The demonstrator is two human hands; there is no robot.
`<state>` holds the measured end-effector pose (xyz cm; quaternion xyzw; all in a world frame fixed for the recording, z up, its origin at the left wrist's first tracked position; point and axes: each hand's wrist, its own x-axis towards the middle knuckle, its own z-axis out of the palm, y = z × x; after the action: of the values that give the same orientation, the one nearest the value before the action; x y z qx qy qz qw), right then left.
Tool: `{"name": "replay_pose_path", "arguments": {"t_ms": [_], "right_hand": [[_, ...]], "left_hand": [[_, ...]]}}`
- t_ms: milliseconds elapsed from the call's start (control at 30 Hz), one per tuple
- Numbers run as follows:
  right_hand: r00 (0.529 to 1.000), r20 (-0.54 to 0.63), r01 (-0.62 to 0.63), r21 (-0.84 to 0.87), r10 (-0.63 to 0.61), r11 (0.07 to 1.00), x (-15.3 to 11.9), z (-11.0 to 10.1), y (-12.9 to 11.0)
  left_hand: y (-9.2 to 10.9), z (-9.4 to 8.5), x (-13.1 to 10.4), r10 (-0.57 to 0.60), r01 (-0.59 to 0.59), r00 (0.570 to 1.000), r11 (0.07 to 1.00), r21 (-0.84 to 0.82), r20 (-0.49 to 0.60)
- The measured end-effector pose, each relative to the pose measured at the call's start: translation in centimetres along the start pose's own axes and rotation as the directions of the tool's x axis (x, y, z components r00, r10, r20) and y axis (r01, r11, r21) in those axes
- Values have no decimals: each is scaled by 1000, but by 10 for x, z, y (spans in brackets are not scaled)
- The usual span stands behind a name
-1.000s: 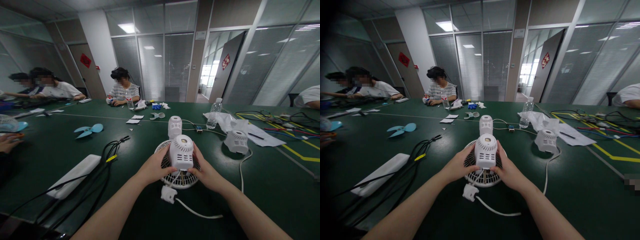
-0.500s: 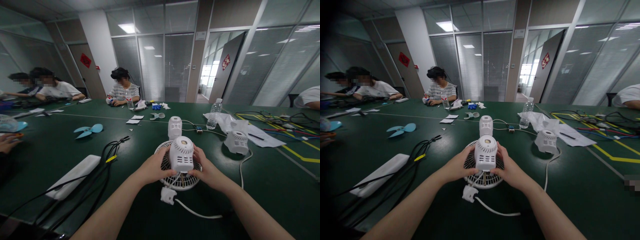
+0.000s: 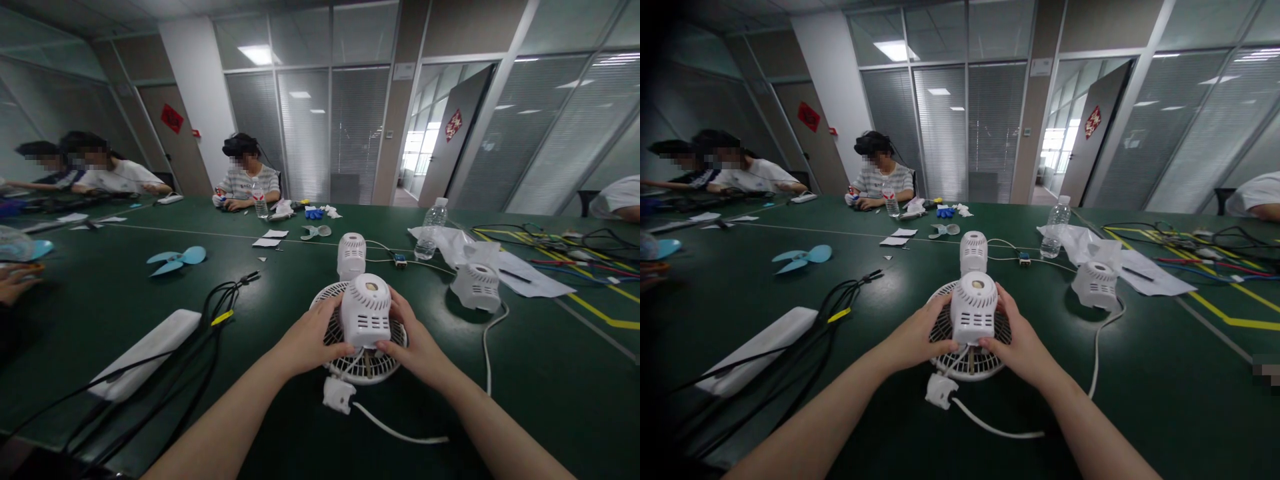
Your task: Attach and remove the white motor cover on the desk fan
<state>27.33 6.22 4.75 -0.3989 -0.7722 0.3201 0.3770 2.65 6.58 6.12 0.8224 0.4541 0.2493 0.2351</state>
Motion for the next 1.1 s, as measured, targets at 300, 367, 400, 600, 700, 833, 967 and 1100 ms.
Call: {"name": "replay_pose_path", "arguments": {"t_ms": [300,367,400,600,700,833,967,1100], "right_hand": [[998,15,-57,-180,61,982,-1,-2,-3],[998,22,-60,-194,65,979,-1,-2,-5],[997,26,-61,-198,67,978,-1,-2,-6],[997,30,-63,-204,71,977,0,-3,-10],[998,31,-41,-186,48,982,-1,-2,-8],[998,24,-46,-153,50,987,0,2,-6],[998,30,-56,-95,60,994,0,2,-4],[996,65,-59,-77,64,995,-3,3,-2]], "left_hand": [[-4,0,-1,-3,4,1000,998,70,-11],[-5,0,-1,12,-11,1000,997,77,-18],[-5,0,-1,16,-14,1000,997,81,-24],[-3,-1,-1,13,-10,999,996,89,-29],[0,-2,-1,9,-6,1000,994,106,-26],[0,-1,-1,22,-18,999,991,130,-28],[-7,4,0,68,-64,998,989,134,-20],[-15,7,1,113,-110,994,987,121,-11]]}}
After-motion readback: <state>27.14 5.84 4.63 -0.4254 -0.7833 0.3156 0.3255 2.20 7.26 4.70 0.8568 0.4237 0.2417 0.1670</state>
